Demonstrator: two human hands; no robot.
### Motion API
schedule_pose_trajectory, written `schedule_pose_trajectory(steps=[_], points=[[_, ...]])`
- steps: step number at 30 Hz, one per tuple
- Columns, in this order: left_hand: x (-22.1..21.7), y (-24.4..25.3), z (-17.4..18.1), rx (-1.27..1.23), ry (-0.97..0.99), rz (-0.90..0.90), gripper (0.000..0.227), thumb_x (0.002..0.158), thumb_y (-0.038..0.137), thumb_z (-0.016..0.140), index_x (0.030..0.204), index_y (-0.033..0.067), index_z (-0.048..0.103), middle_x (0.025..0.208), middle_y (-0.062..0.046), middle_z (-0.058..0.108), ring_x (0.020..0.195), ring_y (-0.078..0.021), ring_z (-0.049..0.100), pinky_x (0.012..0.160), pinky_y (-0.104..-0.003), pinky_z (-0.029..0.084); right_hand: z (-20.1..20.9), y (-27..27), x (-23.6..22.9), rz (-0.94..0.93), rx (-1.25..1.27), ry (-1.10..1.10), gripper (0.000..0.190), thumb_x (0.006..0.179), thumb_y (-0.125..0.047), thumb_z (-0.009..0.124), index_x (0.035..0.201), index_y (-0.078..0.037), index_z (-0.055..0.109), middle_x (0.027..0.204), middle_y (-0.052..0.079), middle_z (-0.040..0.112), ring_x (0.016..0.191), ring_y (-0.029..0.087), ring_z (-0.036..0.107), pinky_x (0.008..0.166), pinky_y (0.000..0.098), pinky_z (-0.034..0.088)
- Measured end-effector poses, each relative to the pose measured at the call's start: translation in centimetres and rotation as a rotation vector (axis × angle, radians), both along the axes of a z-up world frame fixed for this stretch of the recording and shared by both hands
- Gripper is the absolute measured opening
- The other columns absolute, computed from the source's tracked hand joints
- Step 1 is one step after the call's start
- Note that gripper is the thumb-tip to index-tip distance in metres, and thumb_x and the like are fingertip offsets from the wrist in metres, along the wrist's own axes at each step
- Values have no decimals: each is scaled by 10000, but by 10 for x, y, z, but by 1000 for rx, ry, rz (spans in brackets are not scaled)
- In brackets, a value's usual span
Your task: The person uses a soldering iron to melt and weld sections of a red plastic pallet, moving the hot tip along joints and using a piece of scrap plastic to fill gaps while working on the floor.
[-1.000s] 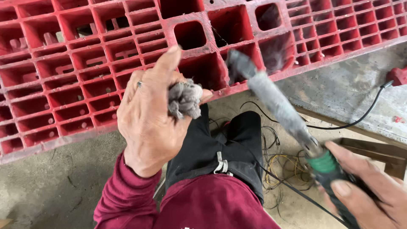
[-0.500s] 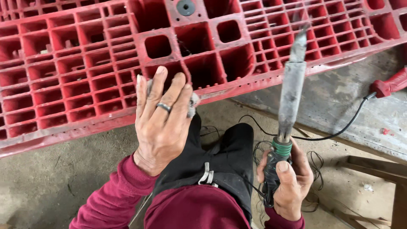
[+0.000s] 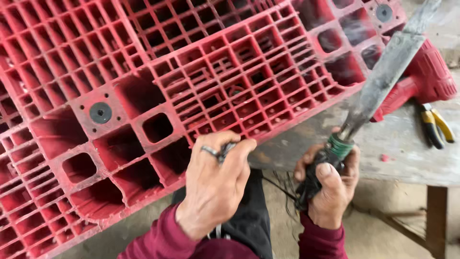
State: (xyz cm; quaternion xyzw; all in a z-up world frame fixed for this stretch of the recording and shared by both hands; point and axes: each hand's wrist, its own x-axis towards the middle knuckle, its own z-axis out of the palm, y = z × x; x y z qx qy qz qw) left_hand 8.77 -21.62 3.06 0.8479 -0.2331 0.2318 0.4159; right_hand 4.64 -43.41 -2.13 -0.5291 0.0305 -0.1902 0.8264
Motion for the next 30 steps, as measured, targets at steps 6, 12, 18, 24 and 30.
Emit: schedule_pose_trajectory(steps=[6,12,18,24,30], points=[[19,-43,8,219,175,31,208,967,239,745,1125,120,681,1063,-84,577,945,-295,550,815,-430,432,49,-4,-22,113,172,246,579,990,-239,663,1496,-147,398,1013,202,622,625,213,606,486,322,521],[23,-48,11,322,200,116,309,947,274,753,1214,133,690,1075,-69,571,954,-284,550,794,-427,421,82,-33,-71,119,116,540,411,973,-148,616,1337,-66,442,876,139,598,551,166,577,451,305,496],[27,-54,19,375,294,130,328,900,254,785,1188,132,687,1071,-71,564,943,-276,551,810,-426,436,101,-78,-57,82,-148,696,324,965,-92,639,1232,-9,476,779,73,589,563,132,569,480,292,491],[40,-55,32,307,473,43,381,887,257,806,1206,109,662,1068,-96,548,977,-306,562,826,-430,449,126,-78,-33,35,-129,599,343,988,-123,658,1267,-19,488,829,83,596,581,133,575,491,283,492],[48,-80,39,374,339,34,533,866,277,780,1306,24,617,1123,-139,537,970,-318,547,813,-422,454,119,-57,-20,-23,87,550,432,965,-124,677,1336,-28,477,867,96,615,570,143,576,459,289,489]])
